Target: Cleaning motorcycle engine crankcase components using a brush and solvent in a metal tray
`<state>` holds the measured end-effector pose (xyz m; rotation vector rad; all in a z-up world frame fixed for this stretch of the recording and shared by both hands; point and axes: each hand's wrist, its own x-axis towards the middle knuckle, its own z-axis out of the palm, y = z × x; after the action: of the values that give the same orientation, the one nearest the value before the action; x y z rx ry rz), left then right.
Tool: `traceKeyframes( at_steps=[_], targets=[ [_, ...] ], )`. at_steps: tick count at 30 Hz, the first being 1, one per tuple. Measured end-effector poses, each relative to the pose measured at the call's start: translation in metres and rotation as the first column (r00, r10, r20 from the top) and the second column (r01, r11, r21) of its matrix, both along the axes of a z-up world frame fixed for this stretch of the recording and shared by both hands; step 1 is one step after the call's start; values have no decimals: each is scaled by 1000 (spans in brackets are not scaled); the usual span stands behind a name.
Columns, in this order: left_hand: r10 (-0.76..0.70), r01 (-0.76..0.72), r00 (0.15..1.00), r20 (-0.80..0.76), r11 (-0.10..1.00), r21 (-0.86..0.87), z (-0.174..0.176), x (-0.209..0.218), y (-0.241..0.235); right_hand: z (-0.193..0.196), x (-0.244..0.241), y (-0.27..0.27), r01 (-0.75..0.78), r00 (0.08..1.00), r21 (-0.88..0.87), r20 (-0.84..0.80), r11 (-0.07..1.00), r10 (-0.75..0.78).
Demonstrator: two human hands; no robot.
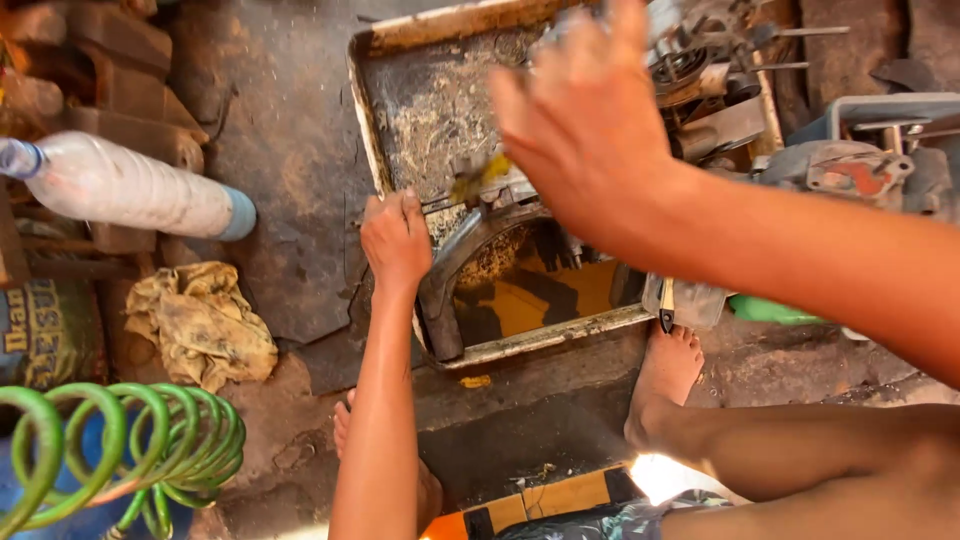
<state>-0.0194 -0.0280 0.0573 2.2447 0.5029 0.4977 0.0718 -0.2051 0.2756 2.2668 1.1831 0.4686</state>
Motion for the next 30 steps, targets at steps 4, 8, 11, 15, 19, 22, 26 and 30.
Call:
traceKeyframes(
  at_steps=[4,8,11,15,19,22,26,30],
  targets=[
    [-77,64,992,-99,989,-132,27,-9,1,-58,-41,-59,252,831,-72,-494,965,-254],
    [-130,121,989,-65,983,-135,19,-9,6,-113,-103,-84,373,615,195,-784,907,-84],
    [-103,92,991,-80,987,-134,5,-6,5,-172,-139,-82,404,682,401,-731,822,21],
    [-53,51,991,-122,998,-24,-39,6,10,-238,-163,-58,431,806,608,-591,667,18],
    [-55,46,987,-149,997,-61,-50,9,14,-251,-154,-32,422,860,714,-511,558,3],
    [-51,32,982,-181,994,-106,-42,8,11,-269,-160,-26,442,873,764,-486,469,-31],
    [-94,51,971,-222,980,-193,-47,11,13,-271,-175,-23,493,850,786,-527,374,-14],
    [-104,66,976,-191,978,-197,-29,11,7,-275,-160,-28,476,859,782,-511,402,-25]
  ],
)
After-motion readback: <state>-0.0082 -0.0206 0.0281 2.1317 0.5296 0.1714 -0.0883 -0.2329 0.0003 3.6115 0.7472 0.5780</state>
